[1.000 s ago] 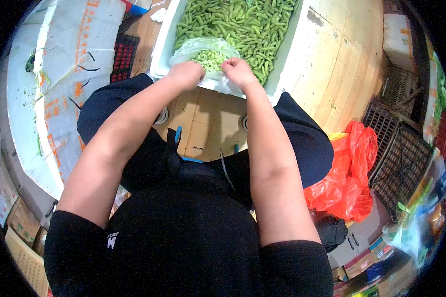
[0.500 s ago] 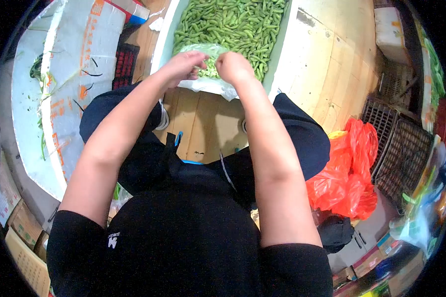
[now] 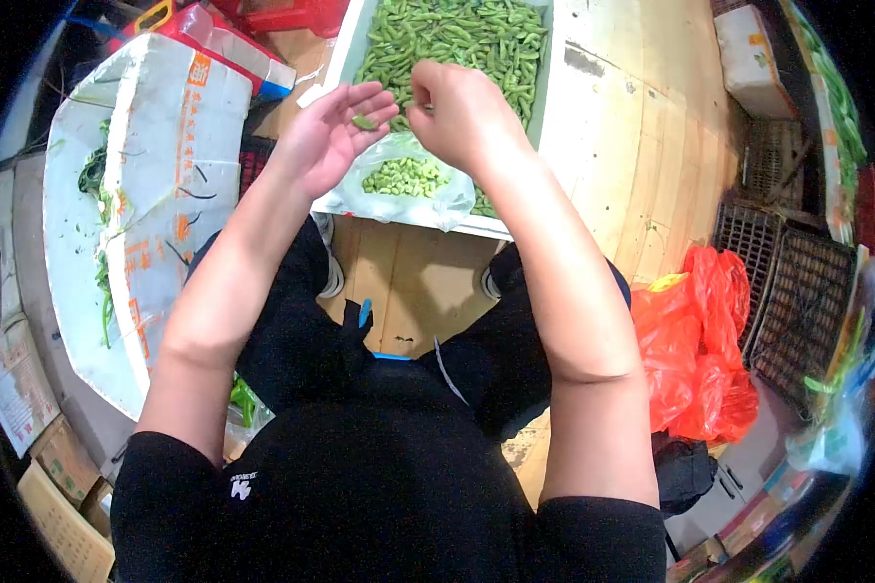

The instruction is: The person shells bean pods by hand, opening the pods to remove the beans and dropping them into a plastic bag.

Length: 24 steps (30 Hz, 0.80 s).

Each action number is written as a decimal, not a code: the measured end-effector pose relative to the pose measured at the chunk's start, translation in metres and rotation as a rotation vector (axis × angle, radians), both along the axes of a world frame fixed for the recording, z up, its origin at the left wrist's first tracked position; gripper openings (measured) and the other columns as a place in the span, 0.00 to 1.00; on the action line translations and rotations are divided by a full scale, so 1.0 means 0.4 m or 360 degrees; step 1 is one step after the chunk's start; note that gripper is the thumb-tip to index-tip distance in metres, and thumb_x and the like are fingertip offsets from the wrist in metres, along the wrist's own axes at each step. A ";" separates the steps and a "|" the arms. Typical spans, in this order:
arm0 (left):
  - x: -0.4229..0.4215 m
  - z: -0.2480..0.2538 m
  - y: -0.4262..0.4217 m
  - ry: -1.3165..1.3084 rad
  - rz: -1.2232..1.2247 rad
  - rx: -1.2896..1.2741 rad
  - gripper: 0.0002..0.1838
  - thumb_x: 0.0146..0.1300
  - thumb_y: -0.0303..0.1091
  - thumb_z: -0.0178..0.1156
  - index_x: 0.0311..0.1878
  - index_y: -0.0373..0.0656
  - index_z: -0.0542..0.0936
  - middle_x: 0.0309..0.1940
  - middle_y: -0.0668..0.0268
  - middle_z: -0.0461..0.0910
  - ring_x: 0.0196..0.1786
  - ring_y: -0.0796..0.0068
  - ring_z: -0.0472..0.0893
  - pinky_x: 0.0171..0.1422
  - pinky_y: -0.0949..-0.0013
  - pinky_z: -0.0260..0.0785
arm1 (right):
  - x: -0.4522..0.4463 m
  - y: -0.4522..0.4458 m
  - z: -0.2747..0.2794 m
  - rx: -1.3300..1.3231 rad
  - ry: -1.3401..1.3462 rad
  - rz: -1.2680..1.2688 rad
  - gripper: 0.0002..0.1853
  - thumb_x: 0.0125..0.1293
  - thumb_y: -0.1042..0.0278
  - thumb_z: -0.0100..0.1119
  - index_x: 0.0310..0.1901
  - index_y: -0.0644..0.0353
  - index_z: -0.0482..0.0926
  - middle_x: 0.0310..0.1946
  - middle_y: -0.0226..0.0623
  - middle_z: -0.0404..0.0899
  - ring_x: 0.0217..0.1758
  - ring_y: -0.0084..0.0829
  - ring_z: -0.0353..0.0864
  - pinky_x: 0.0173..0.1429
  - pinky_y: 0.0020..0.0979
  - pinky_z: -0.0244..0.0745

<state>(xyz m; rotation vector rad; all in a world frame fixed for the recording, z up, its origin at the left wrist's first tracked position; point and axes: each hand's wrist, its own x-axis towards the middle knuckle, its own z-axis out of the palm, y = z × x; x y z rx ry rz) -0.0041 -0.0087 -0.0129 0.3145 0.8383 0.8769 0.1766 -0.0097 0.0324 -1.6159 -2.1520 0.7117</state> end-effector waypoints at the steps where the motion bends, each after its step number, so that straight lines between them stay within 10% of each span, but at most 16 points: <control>1: 0.003 0.000 0.002 -0.0003 -0.0004 0.0033 0.21 0.70 0.39 0.37 0.55 0.31 0.66 0.48 0.54 0.73 0.53 0.62 0.74 0.57 0.64 0.69 | -0.001 -0.005 -0.012 0.0083 0.0190 -0.0023 0.07 0.50 0.68 0.57 0.30 0.62 0.79 0.30 0.45 0.79 0.32 0.43 0.79 0.39 0.38 0.74; 13: 0.036 0.062 0.025 -0.0191 0.0085 0.0434 0.19 0.65 0.29 0.47 0.57 0.32 0.60 0.49 0.52 0.71 0.53 0.66 0.73 0.59 0.66 0.68 | -0.030 0.012 -0.044 0.0188 0.0790 -0.0114 0.07 0.51 0.73 0.62 0.35 0.59 0.81 0.27 0.36 0.75 0.26 0.29 0.75 0.33 0.28 0.72; 24: 0.031 0.036 0.013 0.0316 -0.0017 0.0630 0.14 0.61 0.28 0.56 0.50 0.37 0.74 0.40 0.62 0.79 0.43 0.72 0.80 0.44 0.74 0.75 | -0.020 0.013 -0.037 0.0217 0.1056 -0.0247 0.05 0.53 0.76 0.61 0.33 0.63 0.81 0.28 0.34 0.78 0.27 0.20 0.78 0.31 0.20 0.73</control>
